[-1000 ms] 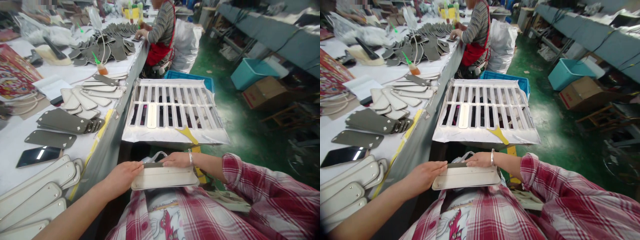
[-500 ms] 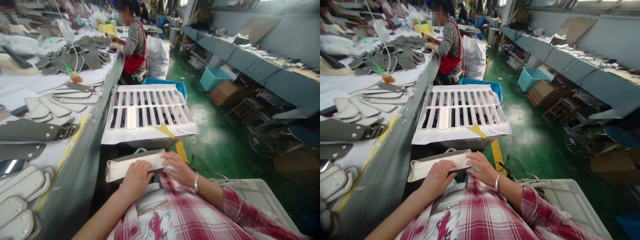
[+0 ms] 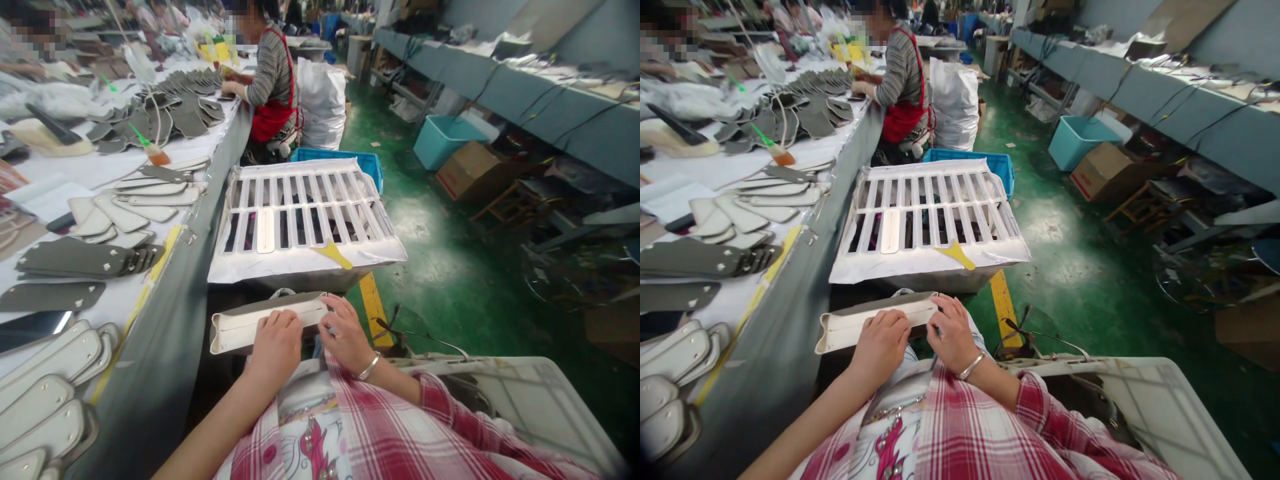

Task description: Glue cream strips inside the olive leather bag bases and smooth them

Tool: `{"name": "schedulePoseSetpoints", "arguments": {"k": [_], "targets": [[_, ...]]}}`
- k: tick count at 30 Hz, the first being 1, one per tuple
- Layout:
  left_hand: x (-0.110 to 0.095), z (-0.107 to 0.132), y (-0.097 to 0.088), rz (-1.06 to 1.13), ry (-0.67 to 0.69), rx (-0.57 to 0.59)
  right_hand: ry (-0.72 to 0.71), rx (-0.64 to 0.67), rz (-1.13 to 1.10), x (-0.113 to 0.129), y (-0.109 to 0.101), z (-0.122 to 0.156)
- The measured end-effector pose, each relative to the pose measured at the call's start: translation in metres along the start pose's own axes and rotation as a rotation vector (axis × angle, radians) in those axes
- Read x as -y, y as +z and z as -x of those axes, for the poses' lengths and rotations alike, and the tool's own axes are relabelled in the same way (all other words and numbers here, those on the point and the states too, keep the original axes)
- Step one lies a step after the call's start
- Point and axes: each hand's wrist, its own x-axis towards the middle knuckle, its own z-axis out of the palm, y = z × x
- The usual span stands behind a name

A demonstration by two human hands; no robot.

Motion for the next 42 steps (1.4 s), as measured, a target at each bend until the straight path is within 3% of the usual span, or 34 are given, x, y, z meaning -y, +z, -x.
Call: {"name": "schedulePoseSetpoints", "arguments": {"k": [3, 6, 9, 12, 15, 18, 22, 30, 33, 37, 42], "targets": [[-0.002, -0.004, -0.001, -0.015, -0.024, 0.009, 0.058, -0.035, 0.029, 0.003, 0.002, 0.000], [-0.003, -0.005, -0.002, -0.013, -0.054, 0.002, 0.203, -0.084, 0.079, -0.001, -0.002, 0.002], [-0.003, -0.006, -0.002, -0.023, -0.079, -0.003, 0.424, 0.135, 0.079, -0.008, -0.005, 0.004], [-0.001, -0.007, -0.002, -0.036, -0.070, 0.028, 0.664, 0.469, -0.120, -0.010, -0.002, 0.002], [0.002, -0.009, -0.002, -0.033, -0.047, 0.077, 0.933, 0.661, -0.453, -0.006, 0.003, -0.002], [0.004, -0.012, -0.003, -0.018, -0.034, 0.118, 1.165, 0.692, -0.789, 0.002, 0.007, -0.008], [0.006, -0.017, -0.004, 0.008, -0.038, 0.161, 1.305, 0.619, -0.989, 0.014, 0.012, -0.014], [0.037, -0.011, -0.010, 0.171, -0.123, 0.111, 1.375, 0.437, -1.108, 0.030, 0.026, -0.020], [0.049, -0.006, -0.014, 0.175, -0.059, 0.147, 1.376, 0.407, -1.073, 0.033, 0.029, -0.021], [0.050, -0.008, -0.012, 0.068, -0.025, 0.135, 1.364, 0.348, -1.038, 0.037, 0.034, -0.025], [0.049, -0.016, -0.009, 0.046, -0.046, 0.130, 1.256, 0.403, -1.027, 0.044, 0.041, -0.030]]}}
